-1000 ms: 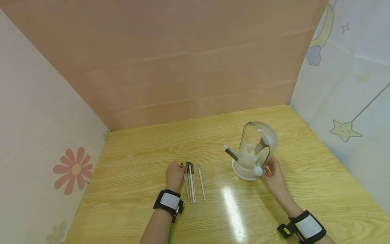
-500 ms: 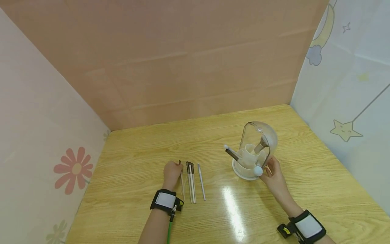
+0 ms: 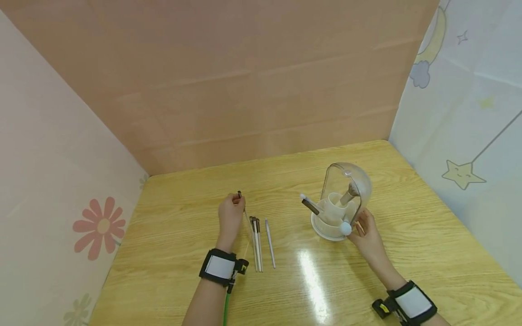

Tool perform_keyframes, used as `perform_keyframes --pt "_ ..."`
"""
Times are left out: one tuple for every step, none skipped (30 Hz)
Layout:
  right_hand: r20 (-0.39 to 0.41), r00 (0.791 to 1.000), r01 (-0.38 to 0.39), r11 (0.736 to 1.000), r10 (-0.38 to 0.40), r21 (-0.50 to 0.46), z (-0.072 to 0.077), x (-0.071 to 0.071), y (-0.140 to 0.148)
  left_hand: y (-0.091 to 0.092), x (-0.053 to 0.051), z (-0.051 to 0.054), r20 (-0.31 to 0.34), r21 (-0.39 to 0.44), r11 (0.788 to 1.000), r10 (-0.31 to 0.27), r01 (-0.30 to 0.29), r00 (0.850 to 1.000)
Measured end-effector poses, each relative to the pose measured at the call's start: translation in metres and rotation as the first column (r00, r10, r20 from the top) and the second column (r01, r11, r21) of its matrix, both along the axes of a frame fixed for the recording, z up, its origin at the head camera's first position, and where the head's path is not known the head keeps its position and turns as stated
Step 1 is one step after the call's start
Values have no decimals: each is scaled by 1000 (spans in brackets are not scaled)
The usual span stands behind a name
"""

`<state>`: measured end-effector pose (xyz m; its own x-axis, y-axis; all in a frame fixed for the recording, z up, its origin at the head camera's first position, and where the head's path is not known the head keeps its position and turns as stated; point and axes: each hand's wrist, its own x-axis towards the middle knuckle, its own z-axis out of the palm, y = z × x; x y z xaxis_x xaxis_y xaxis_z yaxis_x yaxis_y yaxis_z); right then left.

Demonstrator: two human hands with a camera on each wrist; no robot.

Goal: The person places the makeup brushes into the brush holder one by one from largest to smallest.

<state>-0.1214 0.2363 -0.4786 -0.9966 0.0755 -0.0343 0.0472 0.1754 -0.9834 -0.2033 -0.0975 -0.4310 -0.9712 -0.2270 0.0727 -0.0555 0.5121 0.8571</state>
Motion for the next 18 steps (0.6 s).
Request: perform_keyframes --pt "2 1000 0 1000 0 2 0 0 0 4 0 5 -19 35 999 -6 6 1000" --pt "3 1000 0 1000 0 3 1 0 0 8 1 10 -40 75 997 -15 18 999" --pt "5 1000 -1 1000 1 7 1 0 0 12 2 16 -59 121 992 -25 32 998" --pt "9 1000 -1 1000 1 5 1 1 0 16 4 21 -77 162 986 -33 46 996" --pt "11 1000 0 1000 0 4 1 1 0 20 5 27 -93 201 978 -44 62 995" --pt "16 1000 0 1000 0 2 2 1 0 25 7 32 -112 235 968 -57 82 992" --pt "18 1000 0 1000 0 3 2 2 0 29 8 37 -130 268 958 -67 100 989" --pt "19 1000 0 1000 0 3 2 2 -1 33 10 41 -146 300 947 -74 116 986" --pt "21 1000 1 1000 -1 3 3 2 -1 36 11 46 -158 331 935 -80 129 984" --pt "22 1000 2 1000 -2 1 3 2 -1 40 12 49 -169 353 925 -87 143 982" --pt "22 1000 3 1000 -3 3 3 2 -1 43 12 52 -178 375 914 -92 154 980" --pt "23 1000 3 1000 -3 3 3 2 -1 47 12 53 -185 395 904 -95 163 978" --pt "22 1000 3 1000 -3 3 3 2 -1 50 12 54 -191 410 897 -96 168 977" --pt "20 1000 3 1000 -3 2 3 2 -1 54 12 55 -195 426 888 -96 172 976" --pt "21 1000 2 1000 -2 -1 3 2 0 57 11 55 -196 442 879 -99 178 976" --pt "19 1000 1 1000 -1 -3 3 2 0 60 10 54 -197 448 875 -100 181 975" --pt "20 1000 -1 1000 1 -6 3 2 0 63 9 54 -199 458 869 -103 185 975" --pt "20 1000 -4 1000 4 -8 3 2 0 67 8 53 -200 464 865 -106 190 974"
